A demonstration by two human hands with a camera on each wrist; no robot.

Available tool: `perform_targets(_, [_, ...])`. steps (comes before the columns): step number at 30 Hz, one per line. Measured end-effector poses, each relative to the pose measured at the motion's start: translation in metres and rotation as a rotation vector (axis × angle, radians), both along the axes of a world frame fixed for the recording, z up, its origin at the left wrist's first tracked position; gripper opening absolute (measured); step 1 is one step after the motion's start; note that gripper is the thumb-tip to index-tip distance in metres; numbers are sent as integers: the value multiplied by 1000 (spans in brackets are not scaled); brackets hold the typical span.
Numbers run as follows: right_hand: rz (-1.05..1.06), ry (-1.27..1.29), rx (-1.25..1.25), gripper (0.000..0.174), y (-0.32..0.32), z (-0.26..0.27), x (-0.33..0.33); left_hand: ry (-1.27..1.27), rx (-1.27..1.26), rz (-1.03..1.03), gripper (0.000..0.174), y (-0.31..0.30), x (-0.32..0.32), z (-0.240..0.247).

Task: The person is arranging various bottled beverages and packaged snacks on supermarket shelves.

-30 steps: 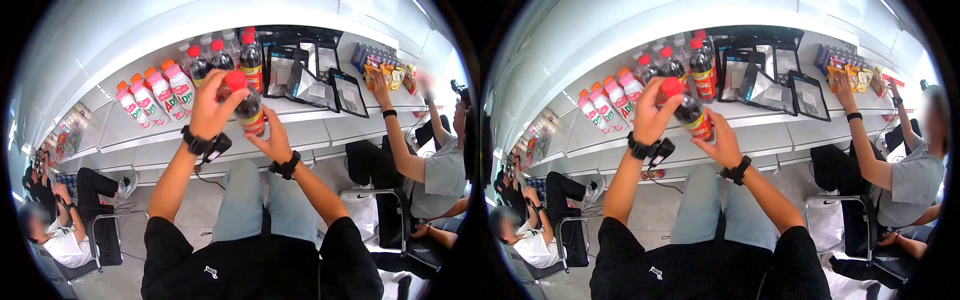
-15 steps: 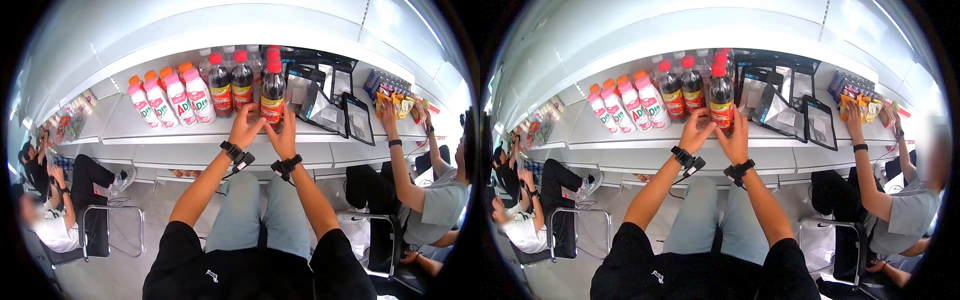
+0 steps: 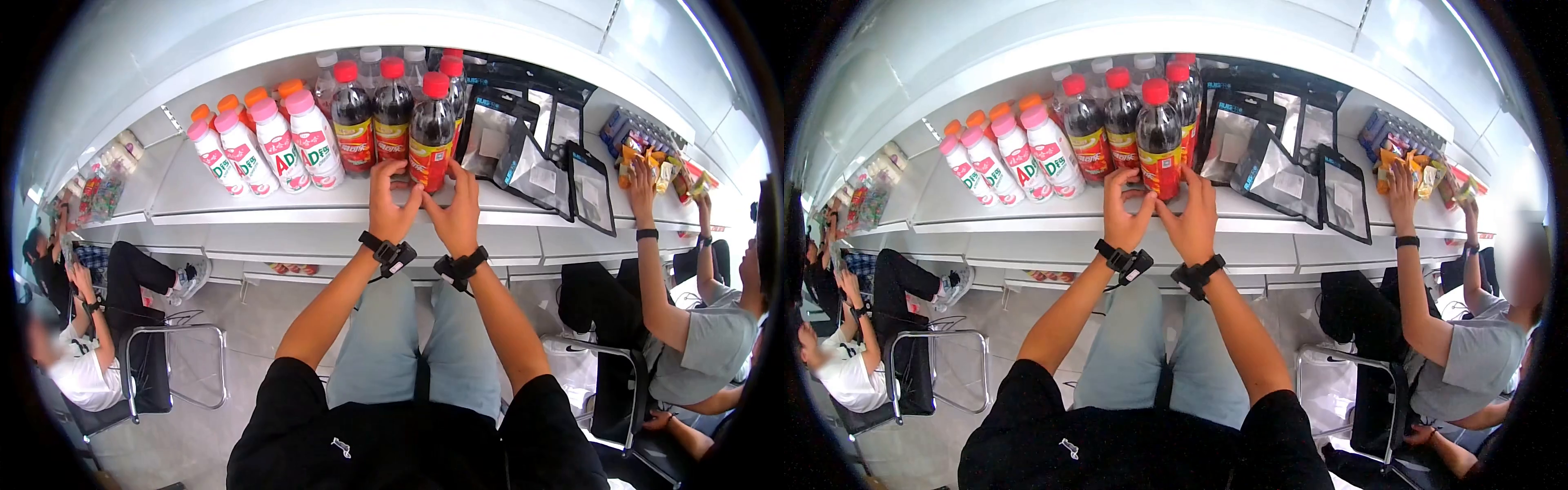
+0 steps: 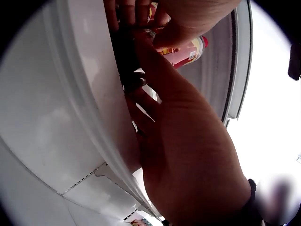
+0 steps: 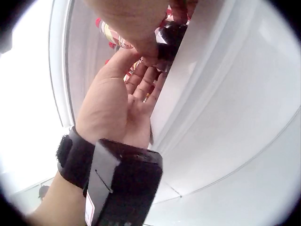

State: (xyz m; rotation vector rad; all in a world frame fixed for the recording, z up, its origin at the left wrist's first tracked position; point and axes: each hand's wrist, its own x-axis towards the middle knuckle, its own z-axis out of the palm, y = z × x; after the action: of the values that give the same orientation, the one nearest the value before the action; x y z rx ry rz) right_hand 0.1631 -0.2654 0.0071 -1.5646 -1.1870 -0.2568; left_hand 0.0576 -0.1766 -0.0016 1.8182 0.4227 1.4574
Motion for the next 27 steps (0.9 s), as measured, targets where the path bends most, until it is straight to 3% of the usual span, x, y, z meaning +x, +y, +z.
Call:
perform_targets(8, [-153,-58,-17,80,17,-4,-8,24,64,57,42,11,0,-6])
perform_targets(13, [-177,-80,-83,78,15,-3,-9,5,-11,-39,45,0,-14,0])
perform_targets(16, [-146,-137,50,72,16,-9,-8,72,71,-95,46,-3,-24,-1])
perform_targets(20, [-73,14,50,67,13,-4,-8,223,330,27,45,-1,-31,-3])
perform_targets(27, [-122,111,36,88,16,-1,-8,253,218,39,49,-12,-25,-3])
